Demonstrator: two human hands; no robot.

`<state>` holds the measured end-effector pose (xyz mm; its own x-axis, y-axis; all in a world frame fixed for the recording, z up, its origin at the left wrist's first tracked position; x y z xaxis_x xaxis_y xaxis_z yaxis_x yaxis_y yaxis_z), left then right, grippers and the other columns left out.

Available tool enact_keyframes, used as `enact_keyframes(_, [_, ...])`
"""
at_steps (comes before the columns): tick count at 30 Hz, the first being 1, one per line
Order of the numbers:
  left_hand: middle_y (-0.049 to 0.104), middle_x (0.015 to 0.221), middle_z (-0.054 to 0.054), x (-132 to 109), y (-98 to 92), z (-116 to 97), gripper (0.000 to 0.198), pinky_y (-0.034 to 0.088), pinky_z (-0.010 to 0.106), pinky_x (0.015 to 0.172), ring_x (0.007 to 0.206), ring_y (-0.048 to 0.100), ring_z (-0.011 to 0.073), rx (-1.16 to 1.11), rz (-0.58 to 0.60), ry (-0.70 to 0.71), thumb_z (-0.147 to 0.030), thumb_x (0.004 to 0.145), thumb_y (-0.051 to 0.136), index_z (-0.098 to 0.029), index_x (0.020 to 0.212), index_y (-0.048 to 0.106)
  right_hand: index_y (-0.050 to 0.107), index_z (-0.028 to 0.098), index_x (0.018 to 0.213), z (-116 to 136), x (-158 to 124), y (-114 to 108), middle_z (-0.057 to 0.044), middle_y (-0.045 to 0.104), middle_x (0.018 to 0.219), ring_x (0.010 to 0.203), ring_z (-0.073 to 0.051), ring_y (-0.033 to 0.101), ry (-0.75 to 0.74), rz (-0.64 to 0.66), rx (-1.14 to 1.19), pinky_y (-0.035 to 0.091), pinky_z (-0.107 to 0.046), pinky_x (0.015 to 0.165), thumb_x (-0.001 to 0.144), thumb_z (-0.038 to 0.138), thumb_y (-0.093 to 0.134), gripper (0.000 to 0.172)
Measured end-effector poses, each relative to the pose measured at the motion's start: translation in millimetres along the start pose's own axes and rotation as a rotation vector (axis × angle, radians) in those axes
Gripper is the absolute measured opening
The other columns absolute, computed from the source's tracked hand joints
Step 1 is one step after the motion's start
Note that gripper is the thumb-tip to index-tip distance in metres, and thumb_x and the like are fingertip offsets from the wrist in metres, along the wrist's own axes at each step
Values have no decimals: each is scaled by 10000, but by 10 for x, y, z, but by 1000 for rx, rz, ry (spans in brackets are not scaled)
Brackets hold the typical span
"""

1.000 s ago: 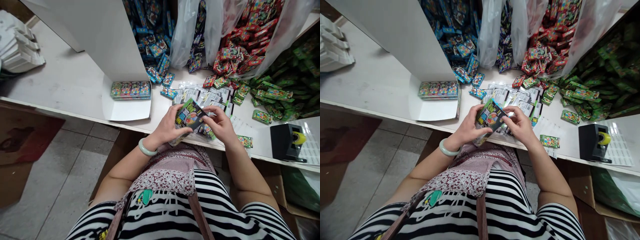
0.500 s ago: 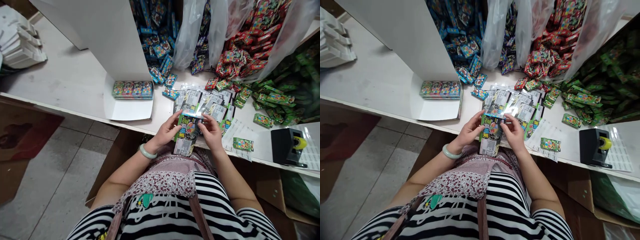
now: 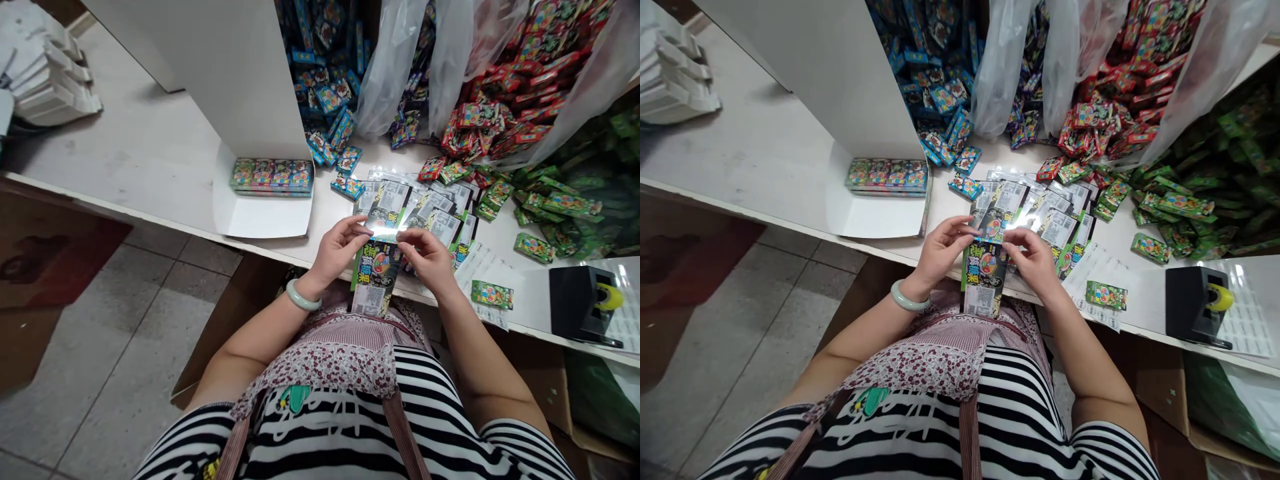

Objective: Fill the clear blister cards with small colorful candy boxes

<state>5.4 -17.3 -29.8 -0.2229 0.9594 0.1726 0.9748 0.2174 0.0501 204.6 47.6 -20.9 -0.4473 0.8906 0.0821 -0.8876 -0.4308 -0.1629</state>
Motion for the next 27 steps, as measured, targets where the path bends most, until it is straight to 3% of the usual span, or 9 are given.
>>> enact_keyframes(3, [730, 912, 39, -15, -10, -63, 156, 564, 301, 822, 880, 686, 146, 24, 26, 40, -341, 851, 742, -197, 905, 712, 659, 229, 808, 90, 6, 11, -50, 683, 933, 899, -197, 643, -73, 25, -78, 507, -287, 619, 809, 445, 739, 230])
enact_keyframes(8, [688, 766, 1, 67, 17, -191, 141, 509, 246, 645, 695, 619, 112, 46, -7, -52, -292, 785, 757, -178, 800, 676, 629, 217, 775, 259, 150, 71, 10, 638, 718, 619, -131, 566, 111, 93, -37, 450, -269, 550, 739, 461, 783, 291])
enact_keyframes(12, [659, 728, -13, 138, 8, -228, 114, 483, 242, 644, 664, 583, 100, 59, 14, -114, -234, 749, 746, -169, 757, 652, 613, 209, 725, 304, 252, 82, 29, 604, 658, 550, -105, 503, 175, 167, 4, 423, -245, 501, 725, 445, 784, 291])
enact_keyframes(16, [668, 760, 6, 123, -67, -212, 144, 496, 265, 695, 725, 599, 116, 55, 116, -103, -281, 790, 735, -171, 744, 654, 622, 205, 725, 274, 220, 22, 6, 633, 727, 597, -116, 538, 160, 239, -37, 458, -248, 514, 771, 436, 760, 273])
enact_keyframes(19, [704, 844, 39, 80, -155, -215, 185, 520, 288, 760, 812, 637, 134, 64, 232, -59, -349, 872, 690, -175, 809, 693, 648, 210, 773, 264, 117, -12, -22, 666, 816, 702, -144, 604, 59, 250, -55, 490, -258, 556, 823, 410, 728, 221])
enact_keyframes(23, [726, 959, 68, 50, -246, -238, 167, 536, 295, 821, 902, 670, 148, 107, 312, 19, -345, 873, 710, -186, 916, 738, 674, 232, 885, 218, -32, 27, -43, 697, 975, 885, -175, 652, -108, 182, -130, 525, -275, 641, 826, 302, 739, 113])
enact_keyframes(27, [735, 898, 61, 83, -270, -261, 176, 539, 294, 794, 848, 670, 144, 169, 321, -45, -340, 897, 680, -175, 893, 742, 663, 242, 911, 86, -105, 108, -48, 695, 1007, 906, -182, 656, -126, 72, -120, 530, -295, 660, 857, 286, 689, 74])
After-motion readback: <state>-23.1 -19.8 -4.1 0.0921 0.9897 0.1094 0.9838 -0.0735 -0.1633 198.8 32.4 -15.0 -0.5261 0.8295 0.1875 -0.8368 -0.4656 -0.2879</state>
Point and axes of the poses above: each hand's wrist, its own x-axis towards the middle knuckle, its own y-axis out of the palm, z = x × y, the point moved 1 cm from there along x, towards the middle knuckle
